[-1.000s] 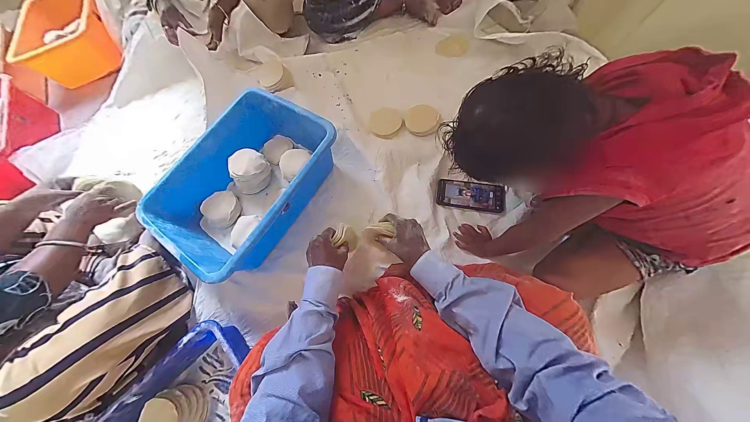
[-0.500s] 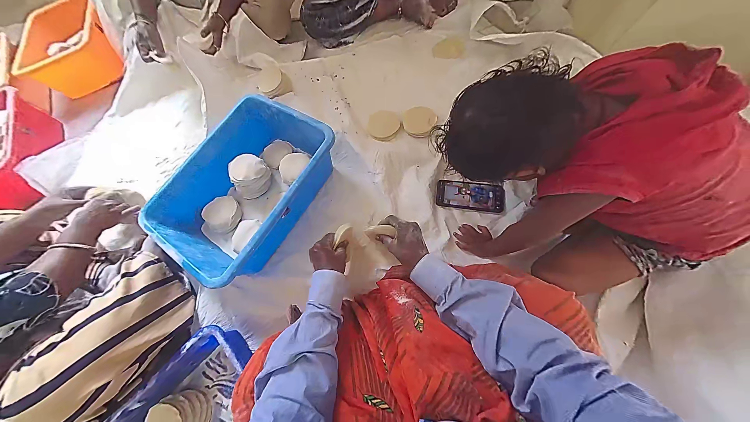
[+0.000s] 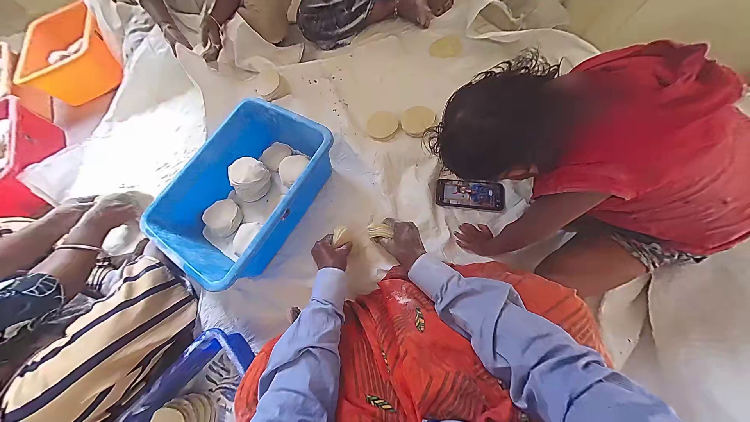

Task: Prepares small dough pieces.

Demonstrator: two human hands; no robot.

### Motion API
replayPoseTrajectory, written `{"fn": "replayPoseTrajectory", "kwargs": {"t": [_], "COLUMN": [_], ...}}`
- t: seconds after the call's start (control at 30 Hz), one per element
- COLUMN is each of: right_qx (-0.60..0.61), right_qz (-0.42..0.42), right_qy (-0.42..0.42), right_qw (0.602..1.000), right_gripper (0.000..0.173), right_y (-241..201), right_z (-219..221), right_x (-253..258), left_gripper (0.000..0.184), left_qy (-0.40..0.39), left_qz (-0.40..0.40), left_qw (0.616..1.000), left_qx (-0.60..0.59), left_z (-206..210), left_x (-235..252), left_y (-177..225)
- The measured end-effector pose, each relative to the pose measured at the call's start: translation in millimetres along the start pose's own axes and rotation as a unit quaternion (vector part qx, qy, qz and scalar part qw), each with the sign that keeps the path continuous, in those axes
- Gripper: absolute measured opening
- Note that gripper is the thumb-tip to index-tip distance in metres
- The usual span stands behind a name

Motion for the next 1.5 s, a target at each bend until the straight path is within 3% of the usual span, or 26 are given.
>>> {"fn": "replayPoseTrajectory", "kwargs": {"t": [0.07,0.17,0.3,0.43,0.57,0.7,0.83,0.97,1.13,1.23,1.37,1.43,1.5], "right_qx": [0.0,-0.048,0.01,-0.03,0.019,-0.044,0.022,-0.037,0.027,-0.05,0.02,0.002,-0.045], "right_qz": [0.007,0.004,-0.032,-0.01,-0.041,-0.007,-0.028,-0.013,-0.024,0.004,-0.015,0.006,0.019], "right_qy": [0.009,-0.042,0.023,-0.024,0.043,-0.03,0.033,-0.029,0.055,-0.022,0.049,0.027,-0.015], "right_qw": [1.0,0.998,0.999,0.999,0.998,0.999,0.999,0.999,0.998,0.998,0.998,1.0,0.999], "right_gripper": [0.034,0.033,0.03,0.032,0.031,0.033,0.033,0.039,0.037,0.042,0.035,0.039,0.035], "right_y": [1,3,0,2,-2,3,-4,3,0,5,1,3,7], "right_z": [-3,17,-1,15,-3,18,-3,17,-8,15,-7,-6,8], "right_x": [-4,8,-2,8,-5,8,-7,8,-4,9,1,4,15], "left_gripper": [0.038,0.04,0.038,0.04,0.038,0.042,0.045,0.04,0.037,0.045,0.043,0.039,0.043], "left_qy": [0.01,-0.036,0.009,-0.036,-0.005,-0.053,-0.043,-0.056,-0.041,-0.085,-0.067,-0.047,-0.077], "left_qz": [-0.005,-0.029,0.0,-0.027,-0.009,-0.035,-0.025,-0.02,0.005,-0.028,-0.01,-0.001,-0.011], "left_qw": [1.0,0.997,0.999,0.997,1.0,0.996,0.997,0.997,0.997,0.991,0.996,0.998,0.994], "left_qx": [0.009,0.063,0.051,0.065,0.024,0.063,0.056,0.056,0.058,0.099,0.065,0.041,0.081], "left_z": [-5,8,1,17,3,14,4,14,5,19,7,0,12], "left_x": [-9,2,-7,1,-10,0,-10,2,-8,2,-4,-6,6], "left_y": [1,-1,3,-1,5,0,5,3,7,-1,3,6,2]}}
Point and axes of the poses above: each hand's wrist, its own x-axis towards the middle knuckle, its own z-axis out of the palm, y = z × x, the point moved 7 cm from there along x, towards the middle knuckle, and after that the axes turned 2 degrees about -y, right-handed, at the moved point
